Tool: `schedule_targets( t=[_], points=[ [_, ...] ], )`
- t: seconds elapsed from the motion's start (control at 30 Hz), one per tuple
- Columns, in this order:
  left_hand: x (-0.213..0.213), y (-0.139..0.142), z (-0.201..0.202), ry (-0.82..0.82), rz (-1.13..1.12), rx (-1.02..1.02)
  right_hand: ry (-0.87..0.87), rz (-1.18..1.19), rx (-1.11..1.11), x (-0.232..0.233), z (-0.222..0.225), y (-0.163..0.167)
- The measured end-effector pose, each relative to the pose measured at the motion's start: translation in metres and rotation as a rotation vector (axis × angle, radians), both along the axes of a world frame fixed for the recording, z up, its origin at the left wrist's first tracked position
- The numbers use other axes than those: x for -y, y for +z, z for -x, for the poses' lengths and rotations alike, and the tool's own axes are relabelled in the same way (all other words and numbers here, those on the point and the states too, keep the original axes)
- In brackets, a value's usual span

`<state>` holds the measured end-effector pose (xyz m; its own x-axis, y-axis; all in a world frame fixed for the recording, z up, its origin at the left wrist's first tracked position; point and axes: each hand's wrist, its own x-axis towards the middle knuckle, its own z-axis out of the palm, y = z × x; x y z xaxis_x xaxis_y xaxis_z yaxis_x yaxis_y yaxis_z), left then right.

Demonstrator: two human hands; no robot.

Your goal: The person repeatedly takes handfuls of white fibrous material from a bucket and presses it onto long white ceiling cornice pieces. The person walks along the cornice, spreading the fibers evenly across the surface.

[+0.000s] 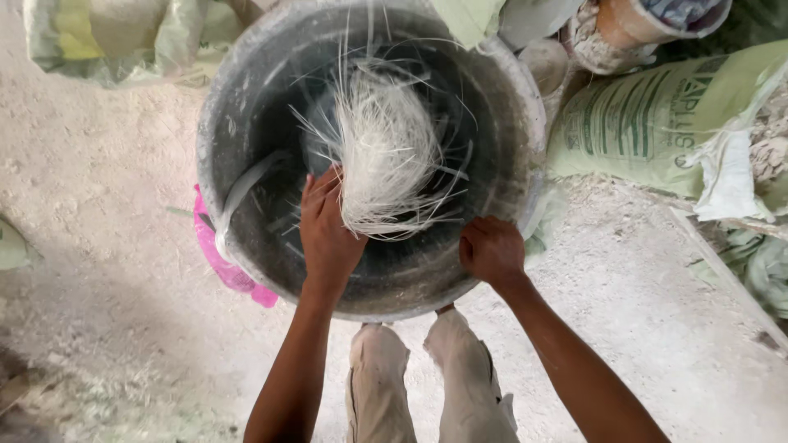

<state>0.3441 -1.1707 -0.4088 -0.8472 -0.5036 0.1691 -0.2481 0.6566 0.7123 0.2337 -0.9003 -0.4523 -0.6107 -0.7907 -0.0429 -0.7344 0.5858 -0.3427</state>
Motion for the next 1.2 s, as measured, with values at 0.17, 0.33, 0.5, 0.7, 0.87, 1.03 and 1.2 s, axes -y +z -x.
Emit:
schedule_targets(
  t=[0.17,0.33,0.5,0.7,0.87,1.03,1.2],
  points=[
    [-0.014,0.007,-0.007,0.077,0.008,0.038,0.022,0.031,-0.011,0.000,0.001,0.000],
    [-0.021,0.012,-0.016,0.017,0.085,0.192,0.043,-0.060,-0.034,0.000,0.001,0.001],
    [-0.024,0.017,-0.024,0.075,-0.035,0.127,0.035,-0.028,0.028,-0.004,-0.002,-0.003],
    [-0.032,0.022,-0.020,0.167,-0.127,0.001,-0.036,-0.033,0.060,-0.006,-0.003,-0.008],
    [-0.035,0.022,-0.012,0.195,-0.105,-0.089,0.022,-0.045,-0.002,-0.004,-0.001,-0.007],
    [-0.035,0.021,-0.011,0.120,-0.198,0.065,0.057,0.057,0.024,-0.002,-0.001,-0.002],
    [-0.032,0.014,-0.008,0.085,-0.089,-0.006,0.026,-0.015,0.032,-0.004,-0.004,-0.001]
  ],
)
